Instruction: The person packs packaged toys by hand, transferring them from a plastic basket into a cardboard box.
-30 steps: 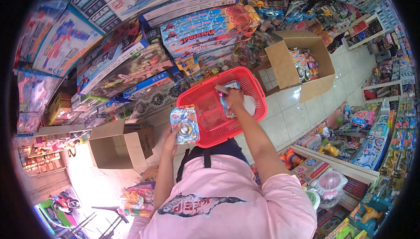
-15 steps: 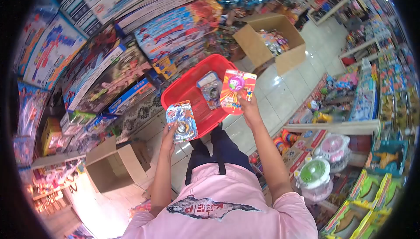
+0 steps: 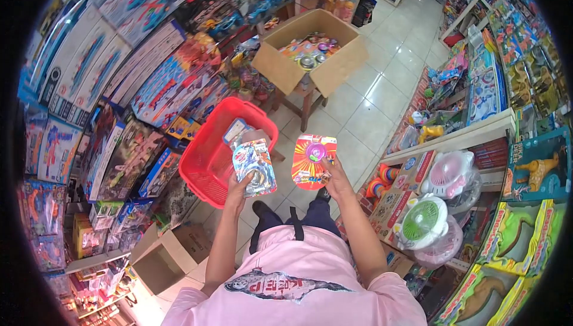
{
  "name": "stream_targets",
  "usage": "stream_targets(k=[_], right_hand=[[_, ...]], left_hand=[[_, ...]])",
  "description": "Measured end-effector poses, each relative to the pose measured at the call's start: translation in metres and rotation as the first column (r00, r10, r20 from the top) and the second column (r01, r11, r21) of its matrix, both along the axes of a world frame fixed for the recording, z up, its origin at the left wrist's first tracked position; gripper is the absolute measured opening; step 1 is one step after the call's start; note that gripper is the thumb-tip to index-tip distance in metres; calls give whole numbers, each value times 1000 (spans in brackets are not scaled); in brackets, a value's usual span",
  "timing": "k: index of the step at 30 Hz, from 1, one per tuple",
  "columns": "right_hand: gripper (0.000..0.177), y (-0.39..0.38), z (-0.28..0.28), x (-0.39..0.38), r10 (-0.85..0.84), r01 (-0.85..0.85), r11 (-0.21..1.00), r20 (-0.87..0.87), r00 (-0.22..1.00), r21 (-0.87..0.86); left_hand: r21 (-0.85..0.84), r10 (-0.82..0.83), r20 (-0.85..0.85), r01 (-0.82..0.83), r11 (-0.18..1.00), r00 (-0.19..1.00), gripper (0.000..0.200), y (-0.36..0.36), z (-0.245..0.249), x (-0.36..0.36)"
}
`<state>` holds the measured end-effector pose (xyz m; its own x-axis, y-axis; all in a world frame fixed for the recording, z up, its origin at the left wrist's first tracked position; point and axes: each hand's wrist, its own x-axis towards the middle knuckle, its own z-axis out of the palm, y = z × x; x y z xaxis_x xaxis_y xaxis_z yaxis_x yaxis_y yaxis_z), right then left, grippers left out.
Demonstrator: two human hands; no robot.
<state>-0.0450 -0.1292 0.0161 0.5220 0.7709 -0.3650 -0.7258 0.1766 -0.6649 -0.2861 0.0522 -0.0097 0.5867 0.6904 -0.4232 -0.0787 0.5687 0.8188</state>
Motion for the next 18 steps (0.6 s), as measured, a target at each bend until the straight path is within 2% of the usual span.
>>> stream_targets(k=[1,2,4,7,10,15,18], right_hand=[[46,-8,3,12,-34,34,999,11,999,-10],[46,-17,2,27,-37,37,999,1,999,-7],[43,-33,0,57,1,10,997,141,990,-75],[39,-54,-1,95,-2,24,992,174,985,-127],[36,-70,-9,125,-23,44,990,148,989,-137],[36,-76,-22,163,-28,55,987,181,983,-151],[35,-68,-25,178,-35,52,988,119,992,-145]], left_hand=[[-7,3,-30,-4,1000,1000,52,-9,3,17],[-4,0,-40,0,1000,999,52,-19,4,33],[5,14,-27,-14,1000,1000,53,-35,4,66],[17,-12,-31,13,1000,999,51,-57,5,111],[19,-49,-49,50,999,998,52,-72,3,142],[49,-17,-75,21,999,997,52,-77,7,174],[65,2,-99,5,998,995,51,-68,11,184]])
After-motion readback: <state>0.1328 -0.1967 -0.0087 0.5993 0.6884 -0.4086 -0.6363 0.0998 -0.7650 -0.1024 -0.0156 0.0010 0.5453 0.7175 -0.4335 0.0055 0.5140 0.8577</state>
